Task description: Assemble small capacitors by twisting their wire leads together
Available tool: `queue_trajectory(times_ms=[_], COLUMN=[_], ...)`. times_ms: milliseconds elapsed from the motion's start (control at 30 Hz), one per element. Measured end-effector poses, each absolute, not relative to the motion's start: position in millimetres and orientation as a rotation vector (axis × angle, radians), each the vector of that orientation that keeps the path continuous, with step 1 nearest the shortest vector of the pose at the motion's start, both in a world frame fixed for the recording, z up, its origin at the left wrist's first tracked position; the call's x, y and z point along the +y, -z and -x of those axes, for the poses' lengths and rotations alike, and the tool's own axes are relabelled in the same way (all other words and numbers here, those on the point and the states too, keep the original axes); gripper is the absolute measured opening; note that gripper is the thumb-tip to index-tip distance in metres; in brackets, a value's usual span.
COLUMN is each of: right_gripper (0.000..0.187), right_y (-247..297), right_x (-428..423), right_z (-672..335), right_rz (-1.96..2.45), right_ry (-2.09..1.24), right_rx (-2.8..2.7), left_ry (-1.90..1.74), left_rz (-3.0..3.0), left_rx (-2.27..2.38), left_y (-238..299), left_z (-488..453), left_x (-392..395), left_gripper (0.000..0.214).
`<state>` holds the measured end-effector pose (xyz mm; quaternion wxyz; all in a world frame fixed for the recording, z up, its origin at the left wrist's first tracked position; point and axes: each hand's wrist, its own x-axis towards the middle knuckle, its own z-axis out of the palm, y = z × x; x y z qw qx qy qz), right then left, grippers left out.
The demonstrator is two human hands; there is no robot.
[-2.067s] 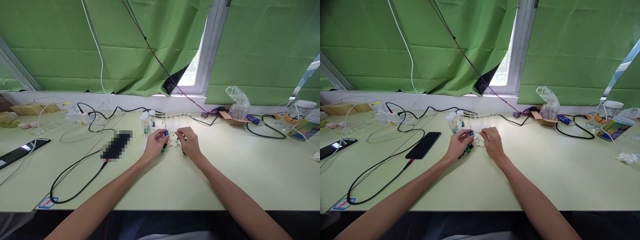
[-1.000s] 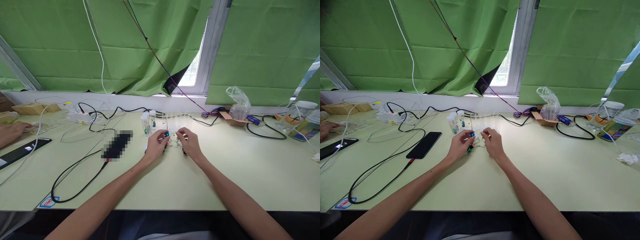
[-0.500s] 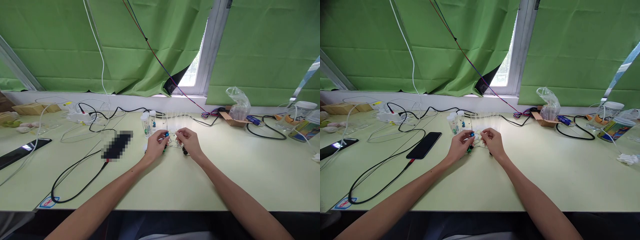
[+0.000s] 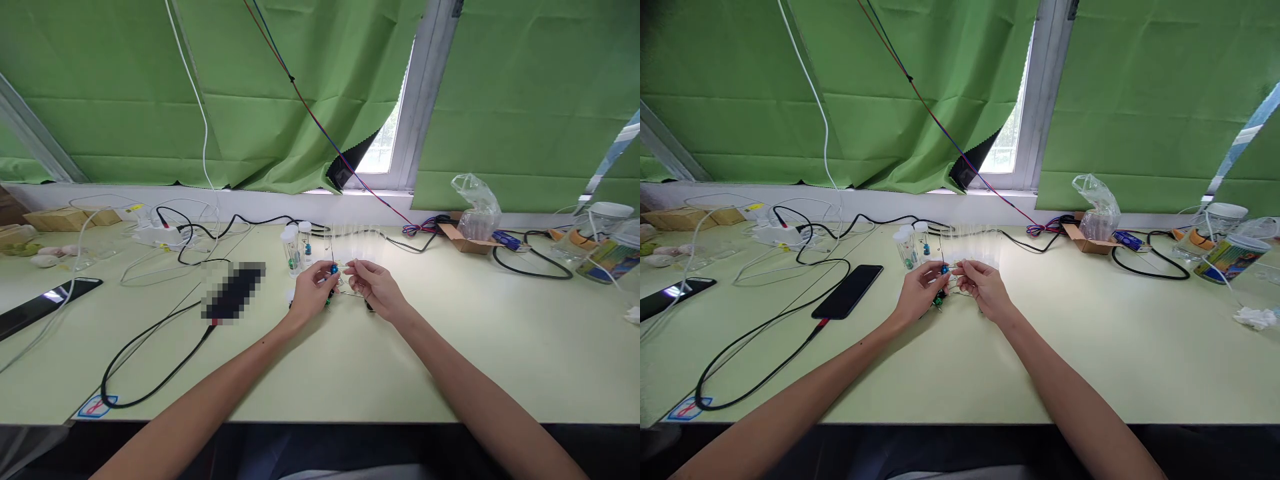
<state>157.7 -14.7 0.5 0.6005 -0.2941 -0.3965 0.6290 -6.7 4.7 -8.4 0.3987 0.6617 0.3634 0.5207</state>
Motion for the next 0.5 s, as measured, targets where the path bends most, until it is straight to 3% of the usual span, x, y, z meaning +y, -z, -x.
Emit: queue_trajectory(times_ms=[500], right_gripper=[0.025], right_y=[1.6], right_x=[-13.5], right_z=[-158.7], right_rz=[0.584], right_ry=[-1.551], right_rx=[-0.89], left_ry=[-1.338], left_rz=[-1.659], left_rx=[0.874], left_y=[6.9], left_z=[6.3], left_x=[3.6], left_gripper=[0.027])
